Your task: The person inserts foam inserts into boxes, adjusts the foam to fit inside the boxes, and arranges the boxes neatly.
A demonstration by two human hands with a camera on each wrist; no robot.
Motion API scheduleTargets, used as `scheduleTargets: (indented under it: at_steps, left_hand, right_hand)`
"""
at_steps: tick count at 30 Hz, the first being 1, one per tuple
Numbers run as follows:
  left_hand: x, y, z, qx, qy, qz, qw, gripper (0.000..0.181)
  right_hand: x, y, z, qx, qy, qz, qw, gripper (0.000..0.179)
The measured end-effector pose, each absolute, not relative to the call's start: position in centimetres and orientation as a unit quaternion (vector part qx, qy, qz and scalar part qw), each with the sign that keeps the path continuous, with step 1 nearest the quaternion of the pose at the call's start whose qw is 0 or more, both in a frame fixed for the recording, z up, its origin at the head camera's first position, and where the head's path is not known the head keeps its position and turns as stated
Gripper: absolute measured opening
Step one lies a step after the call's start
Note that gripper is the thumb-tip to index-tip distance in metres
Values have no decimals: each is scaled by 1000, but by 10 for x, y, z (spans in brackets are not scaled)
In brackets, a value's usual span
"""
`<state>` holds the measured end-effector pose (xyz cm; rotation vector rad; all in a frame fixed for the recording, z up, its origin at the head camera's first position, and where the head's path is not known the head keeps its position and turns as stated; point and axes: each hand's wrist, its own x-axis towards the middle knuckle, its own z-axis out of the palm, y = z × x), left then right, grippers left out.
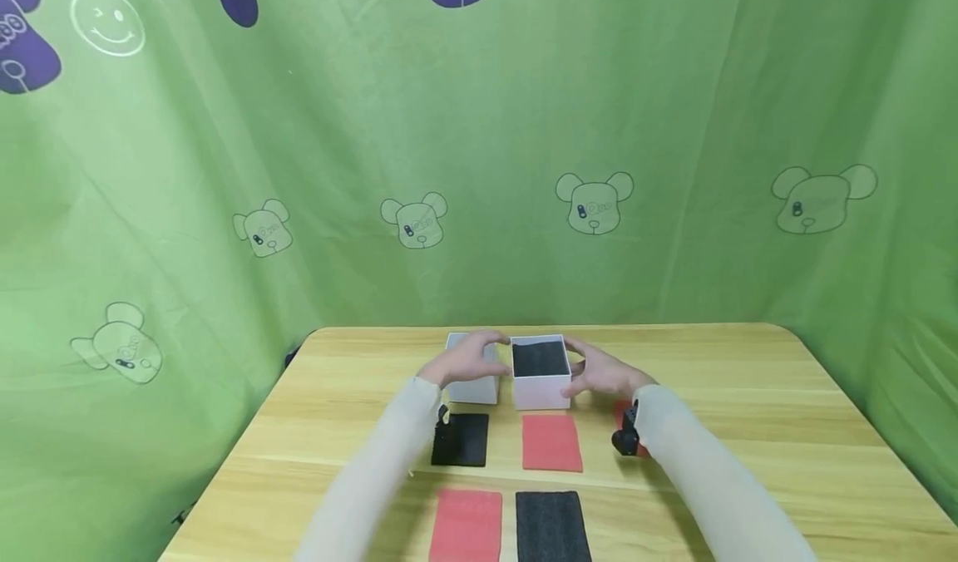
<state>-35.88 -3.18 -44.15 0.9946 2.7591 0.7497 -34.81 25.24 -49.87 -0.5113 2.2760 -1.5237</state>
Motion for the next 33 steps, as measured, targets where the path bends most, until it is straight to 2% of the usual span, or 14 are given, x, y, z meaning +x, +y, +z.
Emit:
scheduleTargets:
  at_steps: [17,25,33]
  left_hand:
    - [-312,-117,-446,328,887,324,33,64]
    - [-284,-136,-467,342,882,315,73,63]
    - [-276,-143,-497,324,918,210,88,88]
  right_hand:
    - [-353,253,-500,-184,805,-535,182,111]
    - [-355,254,-502,-179,810,-528,180,113]
    - [-355,254,-502,-174,810,-530,180,115]
